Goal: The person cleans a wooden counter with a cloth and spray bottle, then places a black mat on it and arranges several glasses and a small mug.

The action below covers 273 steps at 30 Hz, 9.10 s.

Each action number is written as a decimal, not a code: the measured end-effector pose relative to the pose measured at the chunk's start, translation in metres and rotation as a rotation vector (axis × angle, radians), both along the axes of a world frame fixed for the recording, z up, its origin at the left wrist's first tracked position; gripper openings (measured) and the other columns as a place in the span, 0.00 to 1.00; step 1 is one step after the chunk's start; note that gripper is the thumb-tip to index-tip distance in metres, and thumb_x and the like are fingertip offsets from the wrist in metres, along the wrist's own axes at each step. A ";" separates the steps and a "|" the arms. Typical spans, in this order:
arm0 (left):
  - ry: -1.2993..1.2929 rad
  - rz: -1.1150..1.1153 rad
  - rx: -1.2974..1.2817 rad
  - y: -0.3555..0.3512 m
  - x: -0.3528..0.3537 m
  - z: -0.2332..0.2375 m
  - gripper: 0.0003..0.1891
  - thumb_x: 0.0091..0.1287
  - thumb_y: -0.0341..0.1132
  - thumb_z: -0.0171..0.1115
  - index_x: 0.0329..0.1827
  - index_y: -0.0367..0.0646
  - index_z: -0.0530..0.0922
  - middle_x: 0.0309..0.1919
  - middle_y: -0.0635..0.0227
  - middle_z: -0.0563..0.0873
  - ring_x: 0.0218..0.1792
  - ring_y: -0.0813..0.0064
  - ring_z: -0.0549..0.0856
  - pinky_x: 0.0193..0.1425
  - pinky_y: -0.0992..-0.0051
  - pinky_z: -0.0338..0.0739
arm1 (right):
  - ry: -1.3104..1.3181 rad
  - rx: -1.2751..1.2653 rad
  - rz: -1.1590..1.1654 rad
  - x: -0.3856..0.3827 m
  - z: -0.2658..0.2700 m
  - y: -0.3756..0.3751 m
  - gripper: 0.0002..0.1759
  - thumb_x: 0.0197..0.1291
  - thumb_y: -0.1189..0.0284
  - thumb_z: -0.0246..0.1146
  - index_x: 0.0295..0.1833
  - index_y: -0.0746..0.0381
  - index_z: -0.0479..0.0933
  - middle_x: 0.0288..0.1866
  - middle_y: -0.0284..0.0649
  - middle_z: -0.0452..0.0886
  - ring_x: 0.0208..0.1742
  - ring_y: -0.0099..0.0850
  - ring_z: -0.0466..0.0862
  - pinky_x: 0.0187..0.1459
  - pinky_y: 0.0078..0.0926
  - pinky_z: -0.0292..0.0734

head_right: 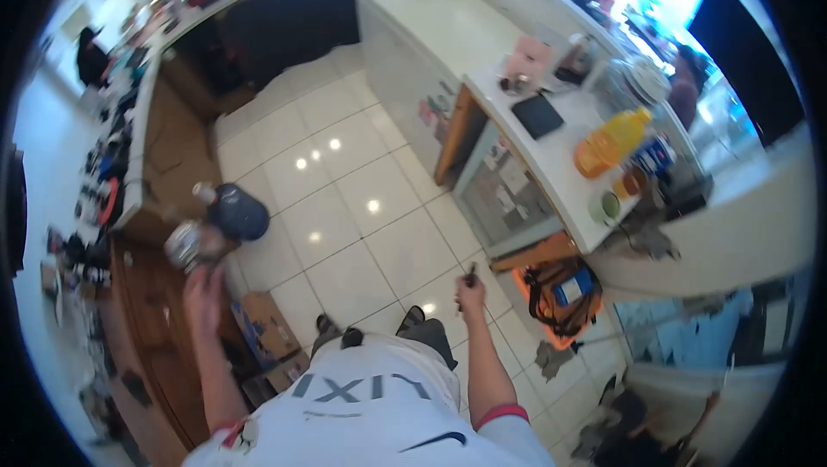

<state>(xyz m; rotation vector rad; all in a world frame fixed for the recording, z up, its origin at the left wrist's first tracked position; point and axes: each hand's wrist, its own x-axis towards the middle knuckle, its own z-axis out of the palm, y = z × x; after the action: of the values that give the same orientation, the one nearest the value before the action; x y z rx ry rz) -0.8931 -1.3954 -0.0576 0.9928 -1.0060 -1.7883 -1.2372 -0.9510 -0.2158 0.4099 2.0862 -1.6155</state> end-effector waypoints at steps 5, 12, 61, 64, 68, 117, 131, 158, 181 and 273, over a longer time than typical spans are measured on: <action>-0.029 -0.559 -0.076 0.090 -0.213 0.008 0.13 0.74 0.40 0.61 0.46 0.37 0.80 0.42 0.67 0.85 0.49 0.77 0.84 0.61 0.78 0.76 | -0.030 -0.088 -0.128 -0.028 0.017 0.078 0.05 0.65 0.73 0.63 0.39 0.59 0.73 0.22 0.30 0.71 0.20 0.22 0.72 0.21 0.22 0.70; -0.041 -1.059 -0.118 0.183 -0.398 0.009 0.17 0.75 0.41 0.60 0.54 0.33 0.79 0.48 0.65 0.86 0.55 0.74 0.83 0.65 0.73 0.76 | -0.058 -0.030 -0.400 -0.034 0.011 0.128 0.05 0.64 0.73 0.64 0.38 0.58 0.73 0.22 0.30 0.71 0.20 0.22 0.73 0.22 0.22 0.72; -0.138 -1.500 -0.199 0.273 -0.652 0.023 0.13 0.72 0.35 0.62 0.50 0.33 0.84 0.40 0.69 0.86 0.48 0.82 0.81 0.48 0.80 0.77 | 0.422 -0.219 -0.021 -0.305 0.189 -0.017 0.19 0.66 0.62 0.67 0.51 0.67 0.80 0.47 0.41 0.82 0.47 0.23 0.81 0.44 0.25 0.79; -0.117 -1.539 -0.329 0.287 -0.650 0.020 0.11 0.71 0.32 0.62 0.49 0.32 0.84 0.47 0.61 0.87 0.49 0.81 0.82 0.49 0.78 0.77 | 0.410 -0.131 -0.063 -0.299 0.191 -0.012 0.21 0.66 0.60 0.66 0.55 0.66 0.80 0.48 0.42 0.83 0.50 0.24 0.81 0.48 0.24 0.79; -0.143 -1.644 -0.477 0.298 -0.651 0.031 0.12 0.74 0.32 0.60 0.50 0.30 0.82 0.44 0.70 0.83 0.44 0.85 0.78 0.47 0.80 0.75 | 0.520 -0.084 -0.166 -0.290 0.194 -0.005 0.20 0.67 0.60 0.65 0.53 0.65 0.80 0.43 0.40 0.84 0.47 0.24 0.82 0.48 0.24 0.78; -0.303 -2.043 0.965 0.377 -0.639 -0.008 0.36 0.74 0.67 0.35 0.71 0.50 0.70 0.63 0.65 0.80 0.63 0.66 0.79 0.65 0.60 0.76 | 0.864 0.442 -0.077 -0.206 0.261 0.091 0.23 0.46 0.61 0.77 0.46 0.59 0.81 0.37 0.39 0.81 0.42 0.41 0.78 0.49 0.38 0.73; -0.220 -1.853 1.130 0.343 -0.663 -0.032 0.35 0.74 0.66 0.39 0.60 0.46 0.77 0.49 0.58 0.86 0.48 0.64 0.87 0.49 0.64 0.85 | 1.088 0.425 0.069 -0.235 0.255 0.044 0.29 0.50 0.69 0.75 0.58 0.62 0.74 0.41 0.44 0.80 0.39 0.43 0.79 0.45 0.41 0.76; 0.148 -1.502 0.674 0.105 -0.668 -0.074 0.38 0.72 0.68 0.40 0.67 0.44 0.74 0.52 0.48 0.85 0.49 0.61 0.88 0.49 0.65 0.86 | 0.821 0.014 0.686 -0.301 0.235 -0.106 0.19 0.59 0.72 0.70 0.53 0.66 0.74 0.39 0.42 0.80 0.37 0.31 0.80 0.36 0.29 0.77; 0.002 -1.454 0.031 0.195 -0.679 0.020 0.24 0.79 0.48 0.50 0.67 0.40 0.72 0.53 0.71 0.78 0.49 0.82 0.77 0.59 0.72 0.75 | 0.194 -0.466 0.215 -0.340 0.216 0.009 0.24 0.76 0.55 0.53 0.53 0.68 0.75 0.45 0.42 0.84 0.33 0.26 0.85 0.32 0.21 0.81; -1.081 -0.749 -1.252 0.104 -0.472 -0.177 0.13 0.66 0.36 0.64 0.30 0.33 0.78 0.14 0.56 0.78 0.18 0.67 0.83 0.23 0.63 0.72 | 0.279 -0.170 0.530 -0.273 0.087 0.055 0.28 0.63 0.73 0.59 0.69 0.58 0.69 0.35 0.44 0.84 0.35 0.40 0.84 0.40 0.35 0.79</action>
<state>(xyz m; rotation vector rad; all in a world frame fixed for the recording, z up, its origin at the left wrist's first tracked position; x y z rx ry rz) -1.3652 -1.2916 -0.2343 0.6707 -2.9156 -0.5202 -1.5106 -0.8958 -0.1284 -0.4176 1.9932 -1.5606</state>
